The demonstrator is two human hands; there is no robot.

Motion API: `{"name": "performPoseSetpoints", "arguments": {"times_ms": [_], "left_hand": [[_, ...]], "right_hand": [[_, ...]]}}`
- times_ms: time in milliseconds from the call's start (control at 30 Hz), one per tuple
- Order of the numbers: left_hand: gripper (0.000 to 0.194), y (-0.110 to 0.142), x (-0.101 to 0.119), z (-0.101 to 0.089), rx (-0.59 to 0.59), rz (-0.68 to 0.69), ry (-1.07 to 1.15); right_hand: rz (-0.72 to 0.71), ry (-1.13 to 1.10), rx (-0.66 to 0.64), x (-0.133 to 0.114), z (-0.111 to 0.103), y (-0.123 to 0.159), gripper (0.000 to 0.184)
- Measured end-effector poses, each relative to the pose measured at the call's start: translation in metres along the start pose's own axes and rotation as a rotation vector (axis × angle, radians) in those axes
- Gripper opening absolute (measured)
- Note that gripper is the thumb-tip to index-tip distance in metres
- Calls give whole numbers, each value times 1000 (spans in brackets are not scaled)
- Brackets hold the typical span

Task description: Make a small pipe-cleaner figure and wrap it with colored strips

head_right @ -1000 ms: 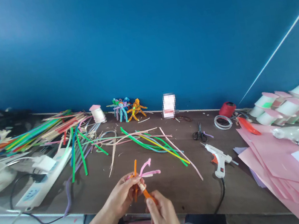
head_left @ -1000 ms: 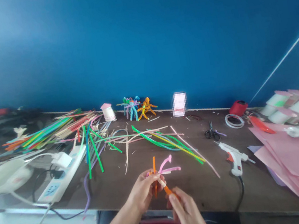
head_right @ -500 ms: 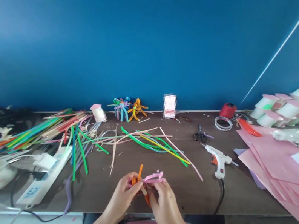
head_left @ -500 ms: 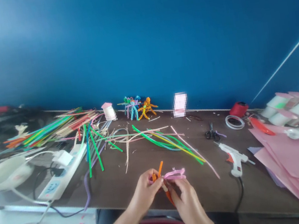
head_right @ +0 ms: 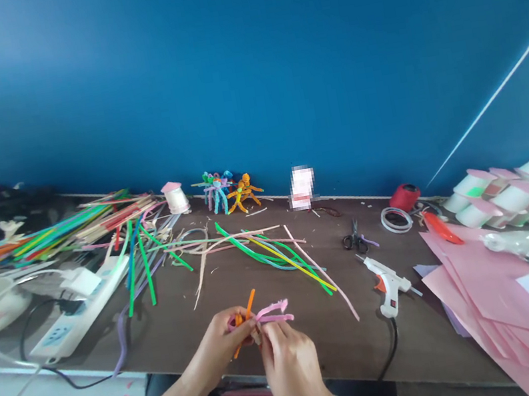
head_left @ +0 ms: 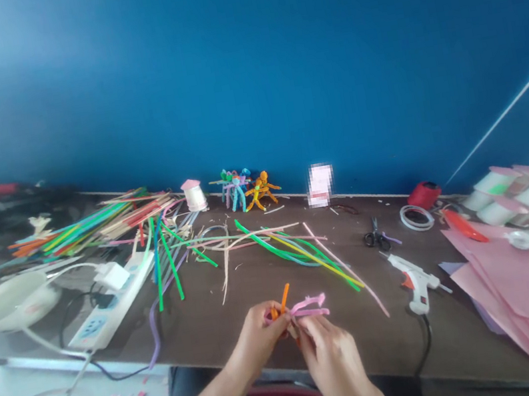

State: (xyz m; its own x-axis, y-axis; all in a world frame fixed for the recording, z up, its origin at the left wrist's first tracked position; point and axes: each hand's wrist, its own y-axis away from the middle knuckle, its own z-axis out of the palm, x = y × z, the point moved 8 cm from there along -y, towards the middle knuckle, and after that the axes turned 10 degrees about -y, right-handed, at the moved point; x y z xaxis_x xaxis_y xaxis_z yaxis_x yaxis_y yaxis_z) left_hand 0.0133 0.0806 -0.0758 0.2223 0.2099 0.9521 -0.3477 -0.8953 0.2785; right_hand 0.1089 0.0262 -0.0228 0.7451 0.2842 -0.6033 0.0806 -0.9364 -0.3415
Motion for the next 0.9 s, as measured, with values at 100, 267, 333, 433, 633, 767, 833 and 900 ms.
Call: {"name": "performPoseSetpoints", "arguments": {"times_ms": [100, 267, 333, 433, 633, 767, 833, 900], "left_hand": [[14, -1, 1, -6, 77, 53, -177], [16, 0, 13, -5, 82, 158, -455], [16, 1, 18, -5, 81, 204, -539], [16, 3, 23, -4, 80, 258, -617], [16, 12, 32, 0, -69, 335, -658], [17, 21, 43, 6, -198, 421, -667], [17, 23, 47, 7, -220, 441, -614], [17, 22, 45, 7, -234, 402, -542]], "right_hand": [[-39, 123, -68, -8, 1, -2, 17], [-82, 176, -118, -17, -12, -10, 18], [-100, 149, -119, -19, -19, -15, 18], [-100, 60, -140, -16, -25, -22, 16], [269, -530, -389, 21, -5, -23, 17], [580, -909, -568, 38, 20, -11, 24], [651, -1024, -530, 42, 26, -10, 25], [712, -1141, -458, 46, 32, -9, 24]]}}
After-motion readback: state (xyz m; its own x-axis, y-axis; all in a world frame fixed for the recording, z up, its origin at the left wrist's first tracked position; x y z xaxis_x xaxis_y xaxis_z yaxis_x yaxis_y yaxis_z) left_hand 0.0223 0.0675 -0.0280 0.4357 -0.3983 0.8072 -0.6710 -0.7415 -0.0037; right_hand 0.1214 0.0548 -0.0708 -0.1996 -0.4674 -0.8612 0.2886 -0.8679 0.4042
